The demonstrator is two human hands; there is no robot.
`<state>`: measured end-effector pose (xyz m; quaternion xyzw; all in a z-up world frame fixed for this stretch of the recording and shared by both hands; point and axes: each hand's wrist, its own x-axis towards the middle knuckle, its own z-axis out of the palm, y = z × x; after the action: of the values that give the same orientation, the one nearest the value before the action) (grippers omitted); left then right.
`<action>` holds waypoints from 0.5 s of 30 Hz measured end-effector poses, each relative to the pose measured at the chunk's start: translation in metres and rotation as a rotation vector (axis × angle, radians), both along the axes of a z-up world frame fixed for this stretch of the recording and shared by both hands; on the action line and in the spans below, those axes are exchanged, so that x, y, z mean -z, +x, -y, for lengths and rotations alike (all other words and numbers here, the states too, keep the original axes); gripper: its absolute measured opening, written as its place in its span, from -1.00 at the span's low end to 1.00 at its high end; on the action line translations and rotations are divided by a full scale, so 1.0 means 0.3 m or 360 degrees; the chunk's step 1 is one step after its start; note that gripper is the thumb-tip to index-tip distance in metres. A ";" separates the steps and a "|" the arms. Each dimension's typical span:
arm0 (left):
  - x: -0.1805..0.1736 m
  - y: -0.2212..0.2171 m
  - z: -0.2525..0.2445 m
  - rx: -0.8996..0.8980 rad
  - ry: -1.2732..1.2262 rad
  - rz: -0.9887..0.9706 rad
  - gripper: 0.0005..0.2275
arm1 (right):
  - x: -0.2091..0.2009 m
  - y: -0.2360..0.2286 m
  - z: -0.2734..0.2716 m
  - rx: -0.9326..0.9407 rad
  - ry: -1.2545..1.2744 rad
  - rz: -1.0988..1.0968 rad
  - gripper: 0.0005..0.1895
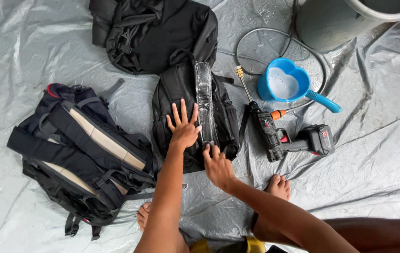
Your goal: The person wipes the exterior and straps of black backpacks with a cloth while sitting on a plastic tarp.
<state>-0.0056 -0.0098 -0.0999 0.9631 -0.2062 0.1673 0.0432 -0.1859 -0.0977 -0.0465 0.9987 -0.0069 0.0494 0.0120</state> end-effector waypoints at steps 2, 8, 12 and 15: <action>0.028 0.005 -0.028 0.0062 0.0010 -0.0042 -0.32 | 0.023 0.034 0.001 -0.0018 0.0031 0.0009 -0.37; -0.045 0.016 -0.047 0.0203 0.0033 -0.0699 -0.38 | 0.057 0.414 0.035 0.0229 0.0146 0.0221 -0.47; -0.101 0.017 -0.035 0.0193 0.0024 -0.0904 -0.39 | -0.006 0.444 0.048 0.0243 -0.0098 0.0431 -0.50; -0.171 -0.003 -0.025 0.0097 -0.0031 -0.0846 -0.48 | -0.026 0.181 0.008 0.0031 0.0002 0.0321 -0.47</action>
<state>-0.0064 -0.0022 -0.0486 0.9661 -0.2150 -0.0910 0.1101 -0.1315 -0.1001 -0.0388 0.9885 -0.0179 0.1496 0.0110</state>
